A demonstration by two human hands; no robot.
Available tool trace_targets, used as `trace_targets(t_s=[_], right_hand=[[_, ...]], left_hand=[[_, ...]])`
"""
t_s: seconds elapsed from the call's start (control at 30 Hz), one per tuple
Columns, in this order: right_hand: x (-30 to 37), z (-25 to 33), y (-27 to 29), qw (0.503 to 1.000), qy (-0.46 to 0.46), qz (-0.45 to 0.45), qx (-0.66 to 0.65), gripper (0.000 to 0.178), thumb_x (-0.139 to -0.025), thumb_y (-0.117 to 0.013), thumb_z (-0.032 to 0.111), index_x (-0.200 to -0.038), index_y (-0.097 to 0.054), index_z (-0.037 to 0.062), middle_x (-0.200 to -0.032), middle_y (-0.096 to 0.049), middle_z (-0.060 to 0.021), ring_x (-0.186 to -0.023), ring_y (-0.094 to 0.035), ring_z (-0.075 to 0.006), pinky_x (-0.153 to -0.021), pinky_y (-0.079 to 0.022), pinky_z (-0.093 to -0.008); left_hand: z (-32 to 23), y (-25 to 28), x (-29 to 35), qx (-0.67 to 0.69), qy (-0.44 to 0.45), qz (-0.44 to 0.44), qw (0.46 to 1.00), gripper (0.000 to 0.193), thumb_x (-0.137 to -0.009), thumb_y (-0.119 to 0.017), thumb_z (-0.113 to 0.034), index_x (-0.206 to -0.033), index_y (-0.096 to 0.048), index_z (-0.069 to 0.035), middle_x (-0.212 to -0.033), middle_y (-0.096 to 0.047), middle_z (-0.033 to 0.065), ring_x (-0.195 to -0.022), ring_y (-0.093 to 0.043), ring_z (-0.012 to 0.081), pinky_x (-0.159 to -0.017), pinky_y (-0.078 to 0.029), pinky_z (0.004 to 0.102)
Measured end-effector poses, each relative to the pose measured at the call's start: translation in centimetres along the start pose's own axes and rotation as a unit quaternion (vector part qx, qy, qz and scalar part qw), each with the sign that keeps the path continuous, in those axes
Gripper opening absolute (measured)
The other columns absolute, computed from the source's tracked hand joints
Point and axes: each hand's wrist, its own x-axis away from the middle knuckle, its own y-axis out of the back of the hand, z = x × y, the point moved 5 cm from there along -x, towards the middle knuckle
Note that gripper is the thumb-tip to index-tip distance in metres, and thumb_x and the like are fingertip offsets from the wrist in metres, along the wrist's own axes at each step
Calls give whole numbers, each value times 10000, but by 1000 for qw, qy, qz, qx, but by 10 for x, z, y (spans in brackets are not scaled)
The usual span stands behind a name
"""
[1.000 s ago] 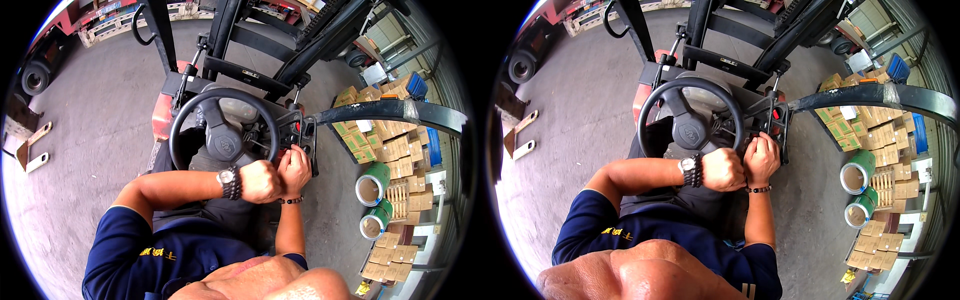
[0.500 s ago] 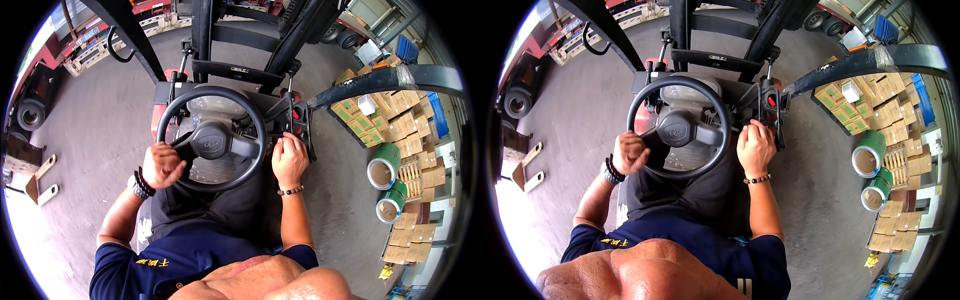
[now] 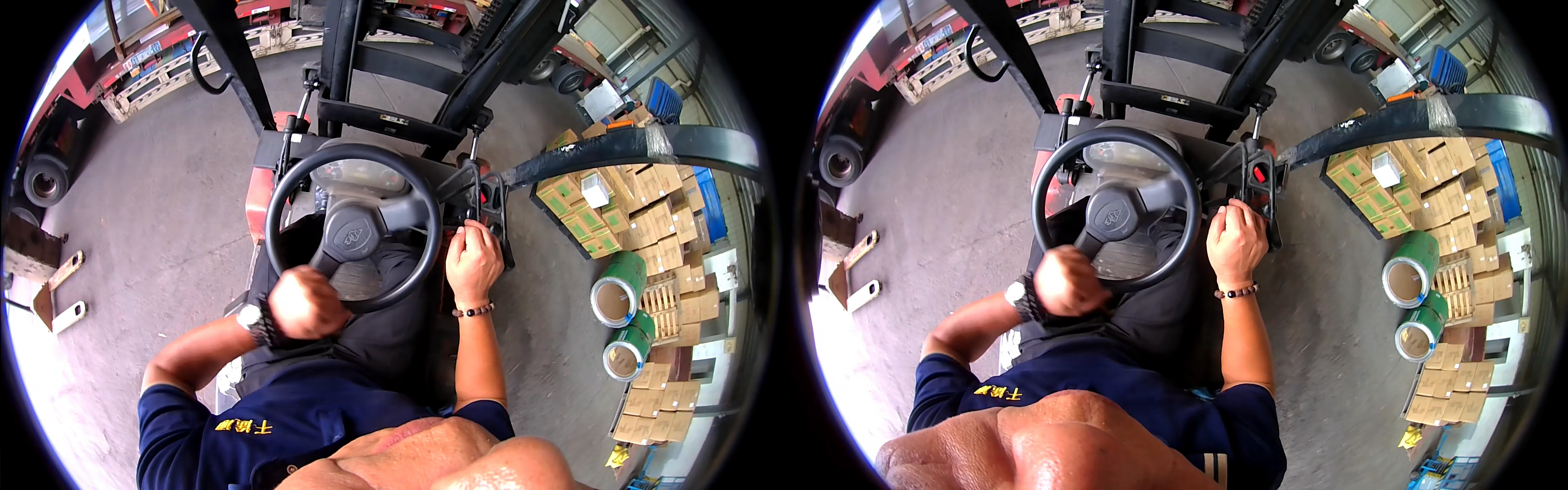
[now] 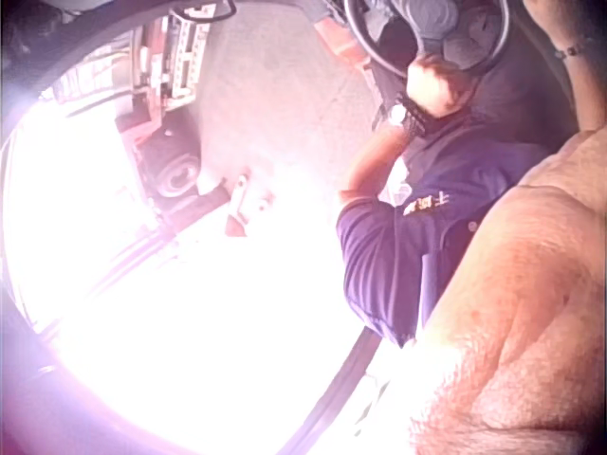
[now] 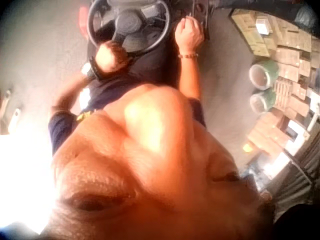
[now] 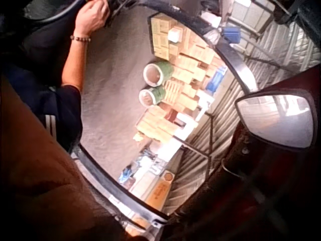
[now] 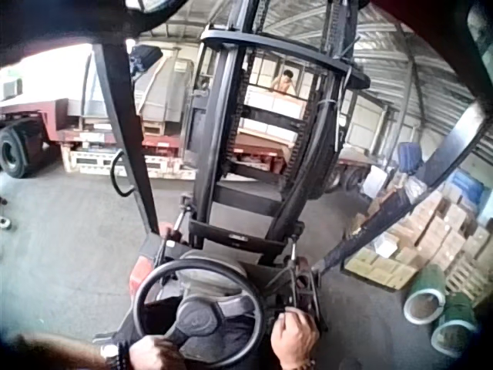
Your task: The person operates a forklift inside a warehouse, maneuvering it forward and backward while steering and using the control levers. The person briefly exits the forklift to check the forks before re-entering to continue driving.
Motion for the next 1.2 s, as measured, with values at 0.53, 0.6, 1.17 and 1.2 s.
trace_targets(t_s=[0.53,0.6,1.17,1.2], right_hand=[[-36,-20,-3,998,-28,-52,11,166,-1050,-707,192,-967,-768,63,-1004,-828,-113,-844,-784,-386,-694,-614,-503],[-38,-25,-2,998,-41,-49,12,163,-1049,-709,191,-966,-769,65,-998,-828,-107,-843,-786,-379,-684,-614,-493],[6,12,16,994,-44,13,-103,109,-993,-750,77,-1062,-773,-4,-1273,-805,-197,-1071,-781,-420,-924,-640,-496],[5,13,14,993,-51,21,-107,105,-995,-747,77,-1055,-773,-5,-1250,-811,-198,-1052,-784,-419,-910,-641,-494]], left_hand=[[120,65,-174,-113,114,-141,977,399,-1080,-718,-350,-794,-795,-83,-710,-723,170,-693,-745,395,-659,-615,491],[120,80,-152,-93,121,-152,977,428,-1094,-709,-267,-736,-678,-35,-686,-661,166,-672,-700,407,-645,-561,500],[100,73,-155,-45,15,-180,983,331,-958,-807,-104,-741,-563,-47,-720,-592,125,-683,-619,380,-658,-489,485],[96,71,-157,-44,5,-182,982,352,-945,-816,-119,-728,-546,-56,-717,-585,116,-690,-620,379,-663,-493,481]])
